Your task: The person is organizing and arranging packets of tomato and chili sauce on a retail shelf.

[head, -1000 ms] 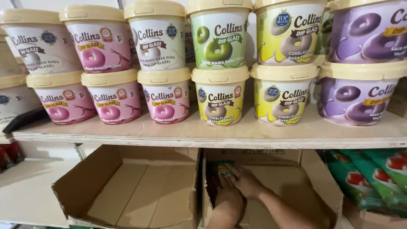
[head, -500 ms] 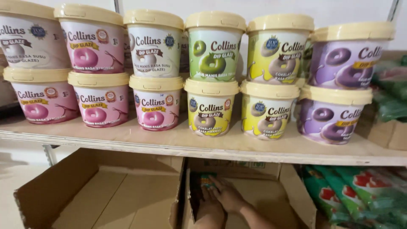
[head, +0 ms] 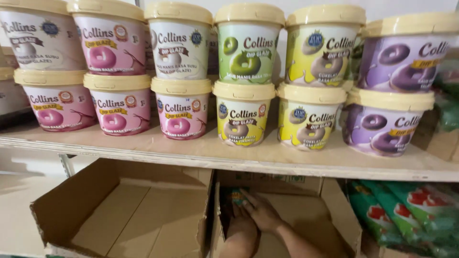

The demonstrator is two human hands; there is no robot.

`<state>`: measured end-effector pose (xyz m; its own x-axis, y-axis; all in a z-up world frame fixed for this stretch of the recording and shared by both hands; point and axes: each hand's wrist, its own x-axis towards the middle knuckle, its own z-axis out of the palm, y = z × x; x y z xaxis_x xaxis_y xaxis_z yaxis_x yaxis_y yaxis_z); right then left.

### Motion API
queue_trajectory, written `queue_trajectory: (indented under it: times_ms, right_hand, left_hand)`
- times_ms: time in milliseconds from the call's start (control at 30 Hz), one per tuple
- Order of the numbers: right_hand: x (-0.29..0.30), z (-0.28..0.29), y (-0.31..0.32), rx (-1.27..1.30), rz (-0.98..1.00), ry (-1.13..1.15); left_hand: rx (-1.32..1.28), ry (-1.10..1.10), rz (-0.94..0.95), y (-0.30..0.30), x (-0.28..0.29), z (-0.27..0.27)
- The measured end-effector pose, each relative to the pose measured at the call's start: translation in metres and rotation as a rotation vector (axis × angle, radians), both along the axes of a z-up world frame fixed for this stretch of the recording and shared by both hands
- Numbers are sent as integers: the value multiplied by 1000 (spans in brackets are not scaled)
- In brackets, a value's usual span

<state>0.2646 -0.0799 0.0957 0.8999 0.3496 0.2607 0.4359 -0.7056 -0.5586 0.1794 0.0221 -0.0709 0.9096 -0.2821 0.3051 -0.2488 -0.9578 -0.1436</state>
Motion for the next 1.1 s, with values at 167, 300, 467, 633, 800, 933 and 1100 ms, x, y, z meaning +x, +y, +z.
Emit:
queue_trajectory:
  times_ms: [167, 300, 467, 633, 800, 933, 1100]
  right_hand:
    - [10, -12, -5, -86, 46, -39]
    - [11, -15, -5, -163, 84, -132]
    - [12, -18, -7, -218, 104, -187]
    - [23, -23, -11, -212, 129, -173]
    - [36, -26, -37, -216, 191, -86]
    - [-74, 68, -45, -117, -29, -104]
    - [-188, 84, -50, 109, -212, -139]
  left_hand:
    - [17, 1, -5, -38, 24, -9]
    - [5, -34, 17, -35, 52, -5]
    - [-6, -65, 25, -21, 69, 11]
    - [-6, -89, 7, -6, 43, 87]
    - [-212, -146, -113, 16, -22, 212]
    - [-511, -412, -429, 19, -56, 235]
    - [-593, -266, -537, 12, -115, 239]
